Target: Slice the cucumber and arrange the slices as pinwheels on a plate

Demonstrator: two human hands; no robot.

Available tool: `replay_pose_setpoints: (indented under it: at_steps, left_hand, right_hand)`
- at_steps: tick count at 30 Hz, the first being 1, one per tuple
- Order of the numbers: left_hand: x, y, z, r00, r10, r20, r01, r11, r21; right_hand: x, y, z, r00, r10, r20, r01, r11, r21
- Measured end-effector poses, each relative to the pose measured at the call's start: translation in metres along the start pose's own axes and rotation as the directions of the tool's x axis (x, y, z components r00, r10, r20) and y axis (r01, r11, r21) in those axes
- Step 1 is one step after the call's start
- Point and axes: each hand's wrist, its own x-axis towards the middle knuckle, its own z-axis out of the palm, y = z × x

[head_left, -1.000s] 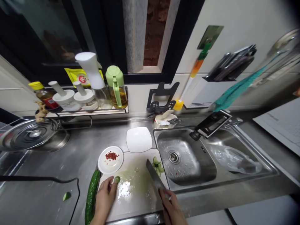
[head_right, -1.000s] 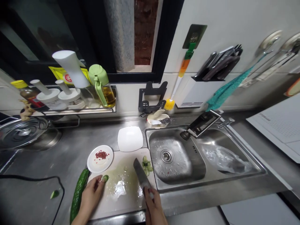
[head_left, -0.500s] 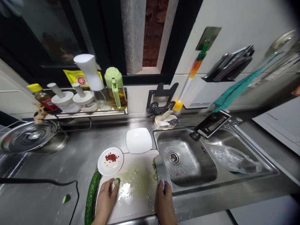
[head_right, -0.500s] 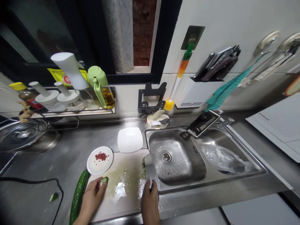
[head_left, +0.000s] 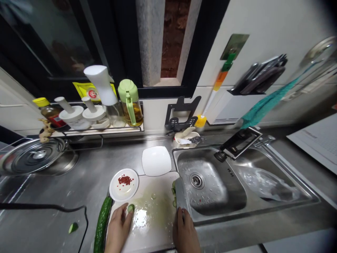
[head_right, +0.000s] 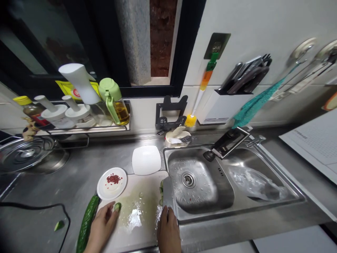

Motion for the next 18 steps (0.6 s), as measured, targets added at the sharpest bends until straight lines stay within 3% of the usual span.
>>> replay_pose_setpoints:
  at_steps: [3,5,10,14,18]
  left_hand:
    - [0.001,0.012,0.000,0.998,0.010,-0.063,-0.011,1.000,-0.018]
    - [0.008,0.029,0.004,0.998,0.015,-0.065,-0.017,1.000,-0.026]
    - [0.058,0.100,0.025,0.996,0.080,0.031,-0.082,0.995,0.065]
    - [0.116,0.147,0.043,0.979,-0.148,0.142,0.104,0.954,0.280]
    - [0.153,0.156,0.056,0.956,-0.259,0.138,0.202,0.923,0.328]
  right_hand:
    - [0.008,0.010,-0.004,0.996,-0.040,-0.085,0.049,0.994,0.103]
    - [0.028,0.012,-0.020,0.992,-0.065,-0.109,0.082,0.985,0.153]
    - [0.126,-0.002,-0.080,0.992,-0.036,0.122,0.017,0.988,0.152]
    - [0.206,-0.018,-0.091,0.989,-0.011,0.150,-0.006,0.994,0.114]
    - [0.251,-0.029,-0.077,0.978,0.032,0.207,-0.048,0.996,0.075]
